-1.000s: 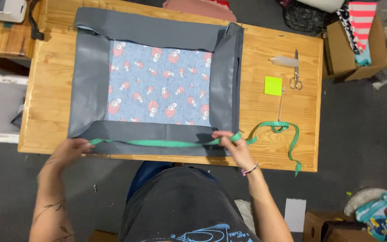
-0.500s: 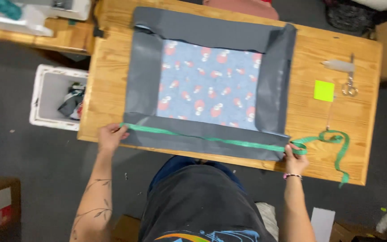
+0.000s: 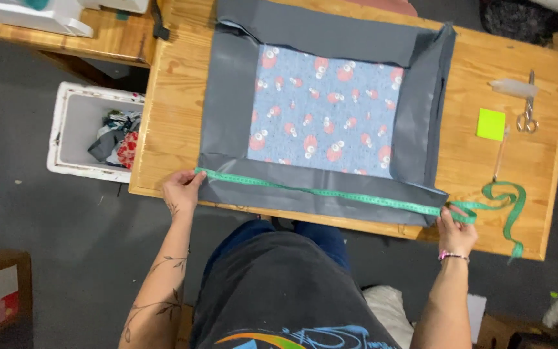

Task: The person measures the dimensions of a blue fabric piece with a leopard print center using a green measuring tape and records the measurements on a sticky note. They then fold the fabric, move it aside, and repeat the measuring and recording process on a grey fabric piece with a different pattern.

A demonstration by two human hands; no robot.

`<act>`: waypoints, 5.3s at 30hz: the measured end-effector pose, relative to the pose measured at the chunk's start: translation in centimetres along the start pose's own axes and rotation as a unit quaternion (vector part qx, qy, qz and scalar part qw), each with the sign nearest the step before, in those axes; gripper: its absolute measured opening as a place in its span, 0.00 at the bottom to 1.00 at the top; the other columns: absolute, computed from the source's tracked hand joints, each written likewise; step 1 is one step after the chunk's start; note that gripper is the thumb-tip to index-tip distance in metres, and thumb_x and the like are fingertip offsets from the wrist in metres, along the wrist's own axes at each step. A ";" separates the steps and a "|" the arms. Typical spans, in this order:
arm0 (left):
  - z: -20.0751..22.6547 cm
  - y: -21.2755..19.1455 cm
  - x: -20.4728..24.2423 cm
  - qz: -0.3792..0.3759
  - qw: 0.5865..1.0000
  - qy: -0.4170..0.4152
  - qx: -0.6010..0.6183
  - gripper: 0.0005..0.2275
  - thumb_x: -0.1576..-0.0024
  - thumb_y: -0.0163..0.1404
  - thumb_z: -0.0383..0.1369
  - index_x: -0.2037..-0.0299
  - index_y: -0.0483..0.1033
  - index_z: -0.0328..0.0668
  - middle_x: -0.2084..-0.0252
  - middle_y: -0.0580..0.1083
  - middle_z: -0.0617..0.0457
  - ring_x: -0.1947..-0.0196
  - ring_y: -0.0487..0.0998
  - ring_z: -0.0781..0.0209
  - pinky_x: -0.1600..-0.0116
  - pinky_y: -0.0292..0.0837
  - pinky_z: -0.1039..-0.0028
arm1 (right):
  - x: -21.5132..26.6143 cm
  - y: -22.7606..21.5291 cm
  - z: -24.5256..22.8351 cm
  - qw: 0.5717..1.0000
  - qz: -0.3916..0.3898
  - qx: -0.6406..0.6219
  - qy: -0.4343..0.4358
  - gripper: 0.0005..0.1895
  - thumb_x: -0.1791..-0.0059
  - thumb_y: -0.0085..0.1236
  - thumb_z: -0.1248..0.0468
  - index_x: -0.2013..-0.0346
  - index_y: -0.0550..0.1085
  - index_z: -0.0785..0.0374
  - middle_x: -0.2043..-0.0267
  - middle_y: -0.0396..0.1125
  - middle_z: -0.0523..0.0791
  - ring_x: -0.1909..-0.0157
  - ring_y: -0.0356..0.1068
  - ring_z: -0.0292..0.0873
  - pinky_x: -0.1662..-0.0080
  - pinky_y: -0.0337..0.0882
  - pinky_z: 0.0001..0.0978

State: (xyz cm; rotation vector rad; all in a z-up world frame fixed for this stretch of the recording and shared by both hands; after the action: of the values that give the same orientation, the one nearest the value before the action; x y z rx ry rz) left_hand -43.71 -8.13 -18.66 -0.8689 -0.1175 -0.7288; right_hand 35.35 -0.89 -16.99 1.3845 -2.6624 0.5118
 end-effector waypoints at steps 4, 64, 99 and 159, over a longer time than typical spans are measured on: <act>-1.7 0.3 -0.6 0.034 0.986 0.117 0.113 0.12 0.56 0.71 0.29 0.65 0.82 0.41 0.69 0.79 0.48 0.65 0.82 0.59 0.55 0.74 0.72 | -2.1 -1.0 0.8 0.999 0.023 0.014 -0.040 0.13 0.49 0.69 0.69 0.52 0.76 0.60 0.59 0.71 0.50 0.55 0.75 0.44 0.51 0.81 0.40; 12.7 -2.2 11.9 -0.082 0.898 0.041 0.431 0.05 0.47 0.59 0.23 0.63 0.79 0.38 0.71 0.75 0.51 0.69 0.79 0.65 0.61 0.78 0.75 | 33.5 50.5 -26.0 0.480 -0.790 0.260 -0.280 0.32 0.57 0.67 0.44 0.42 0.71 0.54 0.57 0.73 0.48 0.47 0.72 0.56 0.42 0.69 0.53; 1.7 -0.4 13.9 0.203 0.948 -0.120 0.213 0.05 0.48 0.60 0.28 0.62 0.83 0.46 0.72 0.80 0.50 0.73 0.78 0.63 0.62 0.76 0.69 | 1.6 86.7 -25.3 0.514 -0.428 0.536 -0.515 0.07 0.48 0.63 0.55 0.58 0.80 0.33 0.55 0.76 0.42 0.48 0.73 0.56 0.46 0.72 0.49; 7.5 2.8 6.5 -0.283 0.939 -0.094 -0.169 0.10 0.47 0.57 0.45 0.62 0.87 0.58 0.61 0.83 0.53 0.56 0.84 0.50 0.58 0.79 0.65 | 2.8 84.6 -27.9 0.591 -0.347 0.591 -0.425 0.13 0.56 0.70 0.59 0.61 0.81 0.32 0.54 0.74 0.48 0.49 0.74 0.55 0.45 0.73 0.46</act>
State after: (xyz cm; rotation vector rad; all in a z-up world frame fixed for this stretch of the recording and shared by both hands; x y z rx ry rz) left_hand -35.61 -4.94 -13.14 -1.2551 -0.4365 -1.2266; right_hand -36.74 51.26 -11.22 3.4775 -1.4479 2.0998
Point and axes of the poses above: each hand's wrist, its own x-axis away from the middle knuckle, its own y-axis out of the palm, z = x × y, the point moved 7 cm from there along -x, towards the middle knuckle
